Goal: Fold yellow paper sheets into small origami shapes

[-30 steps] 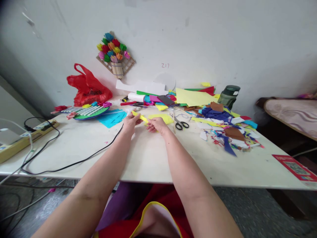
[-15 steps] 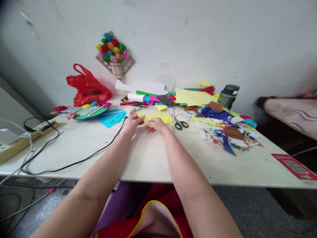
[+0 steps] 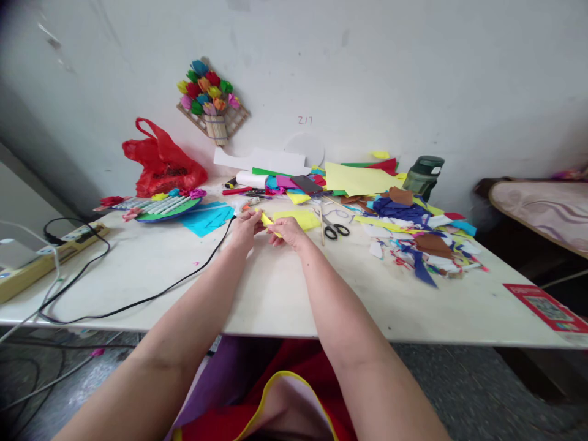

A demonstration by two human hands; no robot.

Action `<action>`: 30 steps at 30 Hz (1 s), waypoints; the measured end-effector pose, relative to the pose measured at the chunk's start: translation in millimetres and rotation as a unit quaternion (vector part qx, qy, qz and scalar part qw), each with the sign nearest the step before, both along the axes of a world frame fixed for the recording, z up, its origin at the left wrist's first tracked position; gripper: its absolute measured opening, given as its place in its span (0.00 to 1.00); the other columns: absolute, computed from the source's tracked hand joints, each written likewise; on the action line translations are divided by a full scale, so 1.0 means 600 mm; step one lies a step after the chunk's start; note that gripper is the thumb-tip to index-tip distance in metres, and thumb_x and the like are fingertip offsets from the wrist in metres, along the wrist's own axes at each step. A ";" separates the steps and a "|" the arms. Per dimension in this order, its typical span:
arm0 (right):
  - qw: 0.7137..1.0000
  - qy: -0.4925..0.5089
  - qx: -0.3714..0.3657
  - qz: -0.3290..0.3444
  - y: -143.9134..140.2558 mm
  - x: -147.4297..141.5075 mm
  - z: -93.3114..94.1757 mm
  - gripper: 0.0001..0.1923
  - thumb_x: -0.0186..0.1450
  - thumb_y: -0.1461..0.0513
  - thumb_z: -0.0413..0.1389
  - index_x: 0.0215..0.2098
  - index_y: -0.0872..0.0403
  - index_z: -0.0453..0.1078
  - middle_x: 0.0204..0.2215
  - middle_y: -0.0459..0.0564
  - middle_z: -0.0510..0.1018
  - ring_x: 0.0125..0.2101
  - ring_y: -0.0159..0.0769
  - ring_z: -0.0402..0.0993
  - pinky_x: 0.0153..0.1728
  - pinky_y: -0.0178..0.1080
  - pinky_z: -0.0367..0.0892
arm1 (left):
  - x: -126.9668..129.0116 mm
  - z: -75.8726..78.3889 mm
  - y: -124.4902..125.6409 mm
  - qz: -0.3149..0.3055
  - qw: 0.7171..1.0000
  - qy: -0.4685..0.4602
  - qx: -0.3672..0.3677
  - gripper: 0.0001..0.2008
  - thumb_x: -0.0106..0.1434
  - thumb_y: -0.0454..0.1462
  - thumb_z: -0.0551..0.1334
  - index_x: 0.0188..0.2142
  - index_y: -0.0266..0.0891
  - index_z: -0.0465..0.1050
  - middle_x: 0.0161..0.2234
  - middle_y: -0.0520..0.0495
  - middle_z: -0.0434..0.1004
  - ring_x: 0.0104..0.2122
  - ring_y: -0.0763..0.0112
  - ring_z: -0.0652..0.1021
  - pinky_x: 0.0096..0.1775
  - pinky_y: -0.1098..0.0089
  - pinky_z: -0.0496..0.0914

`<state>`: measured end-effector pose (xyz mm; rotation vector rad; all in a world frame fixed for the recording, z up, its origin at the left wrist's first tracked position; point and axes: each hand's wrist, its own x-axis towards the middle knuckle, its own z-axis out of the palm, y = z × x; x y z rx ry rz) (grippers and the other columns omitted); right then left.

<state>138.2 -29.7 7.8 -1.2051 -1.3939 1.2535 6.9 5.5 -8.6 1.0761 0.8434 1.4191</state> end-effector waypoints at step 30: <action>0.999 0.029 -0.012 -0.035 0.011 -0.003 -0.010 0.10 0.62 0.65 0.54 0.22 0.57 0.65 0.13 0.44 0.73 0.12 0.26 0.67 0.16 0.28 0.62 | 0.006 0.003 -0.009 -0.030 0.999 0.039 -0.017 0.16 0.46 0.45 0.67 0.21 0.36 0.67 0.21 0.50 0.70 0.22 0.76 0.72 0.30 0.72 0.70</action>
